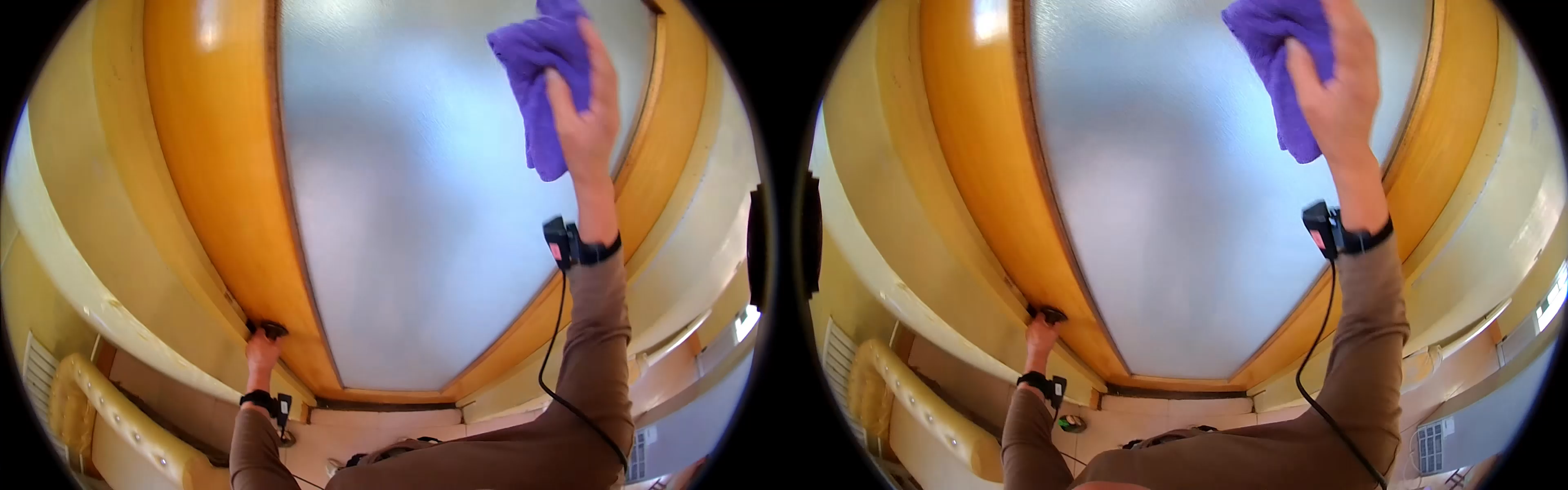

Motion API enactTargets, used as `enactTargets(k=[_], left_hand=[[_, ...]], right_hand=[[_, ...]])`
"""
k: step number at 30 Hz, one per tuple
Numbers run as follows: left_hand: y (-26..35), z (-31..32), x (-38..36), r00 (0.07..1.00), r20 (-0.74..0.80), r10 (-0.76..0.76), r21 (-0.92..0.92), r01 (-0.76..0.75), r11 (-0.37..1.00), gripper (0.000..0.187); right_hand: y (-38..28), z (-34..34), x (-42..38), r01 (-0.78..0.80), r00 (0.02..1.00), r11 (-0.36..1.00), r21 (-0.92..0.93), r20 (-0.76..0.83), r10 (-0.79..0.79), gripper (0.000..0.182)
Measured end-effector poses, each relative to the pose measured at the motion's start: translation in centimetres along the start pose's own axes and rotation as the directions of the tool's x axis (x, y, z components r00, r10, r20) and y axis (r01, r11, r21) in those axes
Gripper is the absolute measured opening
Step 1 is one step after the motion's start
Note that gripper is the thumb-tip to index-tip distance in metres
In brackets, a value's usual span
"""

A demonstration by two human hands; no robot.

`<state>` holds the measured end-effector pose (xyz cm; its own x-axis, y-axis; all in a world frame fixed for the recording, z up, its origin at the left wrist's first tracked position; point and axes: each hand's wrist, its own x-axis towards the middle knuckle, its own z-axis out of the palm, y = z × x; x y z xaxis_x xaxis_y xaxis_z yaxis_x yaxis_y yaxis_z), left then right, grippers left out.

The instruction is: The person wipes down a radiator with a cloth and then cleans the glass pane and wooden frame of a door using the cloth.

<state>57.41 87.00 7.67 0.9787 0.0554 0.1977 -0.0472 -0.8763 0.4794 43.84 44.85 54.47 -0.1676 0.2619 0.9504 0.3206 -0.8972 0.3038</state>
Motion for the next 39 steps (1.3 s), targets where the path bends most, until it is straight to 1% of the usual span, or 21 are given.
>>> enactTargets(k=[1,3,4,6,9,11,12,14,17,21,23,27,28,31,32,33,35,36,37,38,39], left_hand=[[-0.3,0.2,-0.2,1.0,-0.004,0.016,-0.004,-0.016,1.0,0.044],[-0.5,0.8,0.0,0.996,-0.063,0.055,-0.006,-0.056,0.998,0.044],[-0.7,1.2,0.3,0.995,-0.067,0.072,-0.01,-0.073,0.997,0.044],[-1.2,1.6,0.4,0.997,-0.014,0.078,0.043,-0.078,0.996,0.046],[-0.6,0.5,0.3,0.997,0.002,0.078,0.003,-0.078,0.997,0.049],[-0.9,0.9,0.5,0.995,-0.015,0.102,-0.009,-0.102,0.995,0.048],[-1.1,1.1,0.4,0.994,-0.029,0.109,-0.011,-0.109,0.994,0.047],[-0.4,0.6,-0.1,0.993,-0.045,0.107,0.014,-0.107,0.994,0.045],[-0.3,0.5,-0.1,0.993,-0.06,0.098,0.045,-0.095,0.994,0.043],[-0.7,1.3,0.1,0.989,-0.091,0.116,0.025,-0.114,0.993,0.045],[-0.5,1.0,0.0,0.991,-0.082,0.103,0.016,-0.102,0.995,0.044],[-0.1,0.3,-0.4,0.994,-0.065,0.089,-0.019,-0.09,0.996,0.042],[-0.3,0.4,-0.4,0.994,-0.065,0.086,-0.015,-0.087,0.996,0.042],[-0.3,0.3,-0.1,0.995,-0.06,0.074,-0.012,-0.075,0.997,0.042],[-0.2,0.1,-0.3,0.996,-0.048,0.077,-0.018,-0.078,0.997,0.042],[-0.2,-0.1,-0.4,0.996,-0.033,0.08,-0.024,-0.081,0.996,0.043],[-0.3,0.4,-0.1,0.997,-0.012,0.071,-0.028,-0.072,0.997,0.043],[-0.5,0.4,-0.2,0.998,0.005,0.064,-0.032,-0.064,0.997,0.042],[-0.8,0.5,-0.5,0.999,0.01,0.05,-0.025,-0.05,0.998,0.042],[-0.7,0.4,-0.7,0.999,0.004,0.054,-0.01,-0.054,0.999,0.042],[-0.5,0.3,-0.7,0.998,-0.005,0.062,0.002,-0.062,0.998,0.042]], right_hand=[[-1.2,1.4,1.2,0.046,0.999,0.992,-0.122,0.028,-0.043,0.052],[-2.8,3.7,2.2,0.191,0.981,0.959,-0.208,0.059,-0.182,0.053],[-4.4,5.0,2.0,0.229,0.972,0.933,-0.277,0.112,-0.205,0.055],[-6.7,6.7,0.0,0.184,0.964,0.948,-0.26,0.235,-0.123,0.058],[-11.1,7.8,-3.4,0.174,0.898,0.967,-0.186,0.432,-0.079,0.075],[-12.6,7.5,-5.3,0.215,0.821,0.97,-0.115,0.559,-0.115,0.075],[-12.5,7.6,-6.1,0.222,0.82,0.967,-0.122,0.56,-0.118,0.075],[-12.0,7.6,-6.3,0.509,0.632,0.859,0.046,0.658,-0.409,0.076],[-11.4,8.7,-1.2,0.467,0.593,0.88,0.088,0.707,-0.386,0.076],[-10.9,12.0,7.3,0.488,0.73,0.871,-0.06,0.575,-0.37,0.074],[-9.8,13.6,10.9,0.47,0.798,0.881,-0.06,0.456,-0.394,0.067],[-8.5,13.5,14.6,0.534,0.813,0.83,-0.163,0.368,-0.451,0.061],[-8.5,12.6,15.1,0.444,0.86,0.891,-0.098,0.326,-0.393,0.068],[-5.1,11.3,15.4,0.229,0.971,0.942,-0.245,0.123,-0.204,0.065],[-3.4,9.9,15.3,0.204,0.977,0.933,-0.297,0.126,-0.174,0.065],[-0.9,8.5,15.2,0.256,0.966,0.873,-0.414,0.147,-0.214,0.06],[3.7,5.7,13.4,0.183,0.983,0.853,-0.489,0.062,-0.175,0.058],[4.0,4.3,12.3,0.04,0.999,0.852,-0.521,0.01,-0.041,0.057],[5.1,2.7,11.5,-0.019,0.998,0.811,-0.585,-0.061,-0.02,0.052],[5.9,1.5,10.3,-0.063,0.987,0.825,-0.561,-0.156,-0.031,0.052],[7.4,0.3,9.0,-0.231,0.966,0.778,-0.584,-0.232,0.113,0.055]])
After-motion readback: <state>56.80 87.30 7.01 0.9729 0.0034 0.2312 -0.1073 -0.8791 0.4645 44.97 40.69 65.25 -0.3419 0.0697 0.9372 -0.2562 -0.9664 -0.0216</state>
